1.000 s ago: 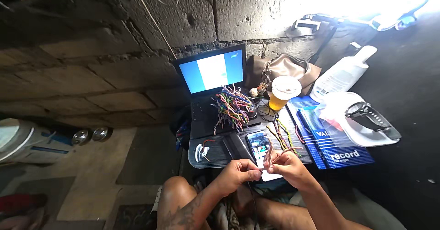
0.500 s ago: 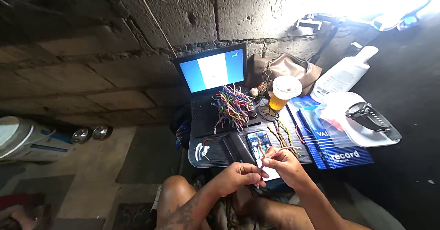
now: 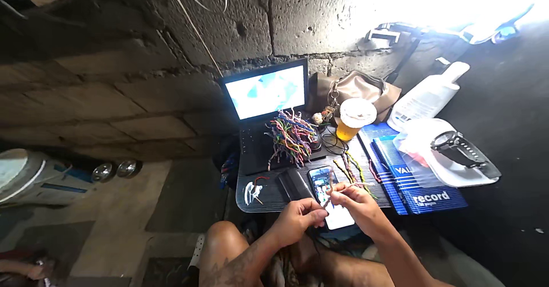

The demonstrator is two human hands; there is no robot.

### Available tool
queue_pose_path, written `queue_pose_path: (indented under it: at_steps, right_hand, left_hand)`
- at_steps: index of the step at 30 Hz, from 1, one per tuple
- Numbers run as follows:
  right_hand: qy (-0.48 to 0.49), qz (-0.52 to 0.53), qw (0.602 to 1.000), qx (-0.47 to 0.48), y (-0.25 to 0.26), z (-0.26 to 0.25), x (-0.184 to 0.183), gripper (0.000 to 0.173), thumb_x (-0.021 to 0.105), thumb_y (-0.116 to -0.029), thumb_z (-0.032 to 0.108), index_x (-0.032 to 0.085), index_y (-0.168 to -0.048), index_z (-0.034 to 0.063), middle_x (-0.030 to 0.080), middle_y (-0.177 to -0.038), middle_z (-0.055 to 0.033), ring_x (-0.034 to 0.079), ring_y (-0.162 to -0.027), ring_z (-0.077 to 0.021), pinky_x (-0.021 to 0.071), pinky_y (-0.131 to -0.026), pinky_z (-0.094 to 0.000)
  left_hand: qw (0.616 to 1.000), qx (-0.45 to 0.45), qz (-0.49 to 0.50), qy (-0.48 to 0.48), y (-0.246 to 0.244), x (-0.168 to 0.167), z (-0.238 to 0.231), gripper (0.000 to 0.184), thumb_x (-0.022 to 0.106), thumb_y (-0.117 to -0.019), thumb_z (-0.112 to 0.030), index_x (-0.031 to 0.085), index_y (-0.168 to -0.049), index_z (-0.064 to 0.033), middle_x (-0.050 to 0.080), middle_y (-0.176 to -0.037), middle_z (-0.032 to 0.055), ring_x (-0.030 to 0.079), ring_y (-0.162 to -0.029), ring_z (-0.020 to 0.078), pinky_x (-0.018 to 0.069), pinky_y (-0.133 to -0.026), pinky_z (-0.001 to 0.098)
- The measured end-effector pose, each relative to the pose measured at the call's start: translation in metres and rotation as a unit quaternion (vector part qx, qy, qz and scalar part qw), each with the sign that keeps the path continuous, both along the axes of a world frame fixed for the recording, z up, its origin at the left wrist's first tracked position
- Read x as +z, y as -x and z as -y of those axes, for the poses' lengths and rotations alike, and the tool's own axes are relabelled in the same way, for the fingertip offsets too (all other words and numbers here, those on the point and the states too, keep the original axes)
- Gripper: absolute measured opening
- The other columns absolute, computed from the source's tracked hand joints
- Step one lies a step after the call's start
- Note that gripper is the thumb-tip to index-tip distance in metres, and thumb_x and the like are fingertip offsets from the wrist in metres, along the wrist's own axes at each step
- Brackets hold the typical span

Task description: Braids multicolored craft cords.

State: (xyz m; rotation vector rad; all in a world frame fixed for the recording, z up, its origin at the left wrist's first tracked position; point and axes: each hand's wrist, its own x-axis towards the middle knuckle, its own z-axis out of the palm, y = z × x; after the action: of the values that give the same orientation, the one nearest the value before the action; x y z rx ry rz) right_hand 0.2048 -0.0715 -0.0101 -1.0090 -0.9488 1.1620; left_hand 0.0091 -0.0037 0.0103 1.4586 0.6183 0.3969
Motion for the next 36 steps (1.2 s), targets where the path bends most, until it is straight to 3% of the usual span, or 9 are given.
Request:
queue_pose_path:
  at_steps: [5, 10, 12, 14, 17, 21, 27, 32, 36]
  right_hand:
    - [-0.096, -0.126, 0.961, 0.228, -0.014, -0.002, -0.012, 0.012, 0.072, -0.0945, 0.024, 0.077, -0.106, 0.0225, 0.074, -0.103, 0.0107, 0.067, -0.093, 0.0014, 0.0558, -0.083, -0.0184]
    - [-0.127, -0.151, 0.966, 0.167, -0.006, 0.0, -0.014, 0.011, 0.077, -0.0891, 0.022, 0.078, -0.1, 0.0228, 0.074, -0.095, 0.0104, 0.068, -0.088, 0.0017, 0.0562, -0.081, -0.0179]
    - [-0.108, -0.122, 0.983, 0.079, 0.003, 0.004, -0.006, 0.007, 0.078, -0.0876, 0.019, 0.077, -0.094, 0.0218, 0.073, -0.091, 0.0106, 0.067, -0.084, 0.0023, 0.0567, -0.078, -0.0169]
    - [-0.066, -0.042, 0.996, -0.044, 0.012, 0.005, -0.002, 0.006, 0.078, -0.0862, 0.016, 0.073, -0.085, 0.0198, 0.07, -0.084, 0.0102, 0.065, -0.078, 0.0019, 0.0561, -0.073, -0.0165]
    - [-0.031, 0.019, 0.992, -0.124, 0.018, 0.002, -0.001, 0.007, 0.073, -0.088, 0.013, 0.069, -0.083, 0.0161, 0.067, -0.082, 0.0091, 0.064, -0.075, 0.0005, 0.0546, -0.072, -0.0166]
    - [-0.027, -0.07, 0.996, 0.039, 0.004, 0.001, -0.003, 0.005, 0.067, -0.0956, 0.018, 0.072, -0.097, 0.019, 0.071, -0.095, 0.0087, 0.065, -0.084, -0.0003, 0.0552, -0.08, -0.0196]
    - [-0.148, -0.147, 0.943, 0.259, -0.015, -0.001, -0.013, 0.019, 0.069, -0.0975, 0.026, 0.076, -0.114, 0.0201, 0.075, -0.103, 0.0077, 0.069, -0.091, -0.0014, 0.0572, -0.082, -0.0201]
    - [-0.153, -0.123, 0.961, 0.194, -0.011, 0.001, -0.012, 0.01, 0.073, -0.0941, 0.026, 0.077, -0.103, 0.0225, 0.074, -0.096, 0.0108, 0.068, -0.088, 0.0013, 0.0566, -0.081, -0.0187]
    - [-0.112, -0.077, 0.989, 0.059, -0.002, 0.006, 0.001, 0.004, 0.076, -0.0902, 0.022, 0.078, -0.094, 0.0231, 0.075, -0.089, 0.011, 0.068, -0.08, 0.0031, 0.0576, -0.076, -0.0164]
  left_hand:
    - [0.965, -0.14, 0.078, 0.207, 0.005, -0.008, -0.002, 0.023, 0.049, -0.1029, -0.015, 0.071, -0.095, -0.0182, 0.071, -0.088, -0.0136, 0.063, -0.078, -0.0044, 0.0525, -0.075, 0.0159]
    - [0.926, -0.181, 0.147, 0.295, 0.002, -0.018, 0.006, 0.015, 0.061, -0.0989, -0.017, 0.071, -0.09, -0.0235, 0.073, -0.093, -0.0115, 0.066, -0.082, -0.0041, 0.0528, -0.079, 0.0151]
    - [0.963, -0.115, 0.129, 0.208, 0.001, -0.014, 0.011, 0.011, 0.065, -0.0955, -0.013, 0.066, -0.089, -0.0213, 0.071, -0.089, -0.0117, 0.065, -0.082, -0.0029, 0.0528, -0.078, 0.0174]
    - [0.998, -0.006, 0.038, -0.047, 0.0, -0.004, 0.014, 0.006, 0.068, -0.0944, -0.011, 0.065, -0.091, -0.0062, 0.065, -0.086, -0.0043, 0.061, -0.081, 0.0003, 0.0507, -0.076, 0.0185]
    - [0.964, 0.078, -0.041, -0.25, -0.001, 0.0, 0.013, 0.018, 0.069, -0.0934, -0.017, 0.072, -0.092, 0.0005, 0.068, -0.085, 0.0061, 0.063, -0.083, 0.0085, 0.0502, -0.08, 0.0228]
    - [0.999, -0.014, 0.019, 0.043, 0.003, -0.002, 0.005, 0.006, 0.061, -0.0979, -0.011, 0.064, -0.094, -0.0077, 0.067, -0.085, -0.0085, 0.065, -0.079, -0.0006, 0.0553, -0.077, 0.0209]
    - [0.949, -0.145, 0.106, 0.26, 0.009, -0.011, 0.0, 0.024, 0.05, -0.104, -0.014, 0.072, -0.096, -0.0181, 0.072, -0.087, -0.0119, 0.064, -0.077, -0.0039, 0.0532, -0.075, 0.0158]
    - [0.92, -0.191, 0.13, 0.317, 0.005, -0.017, 0.008, 0.017, 0.059, -0.0995, -0.015, 0.074, -0.093, -0.0209, 0.075, -0.095, -0.009, 0.068, -0.082, -0.0027, 0.0543, -0.078, 0.0156]
    - [0.96, -0.098, 0.142, 0.219, 0.003, -0.014, 0.012, 0.014, 0.066, -0.0927, -0.008, 0.067, -0.088, -0.0219, 0.071, -0.087, -0.0121, 0.066, -0.081, -0.0019, 0.0539, -0.077, 0.0187]
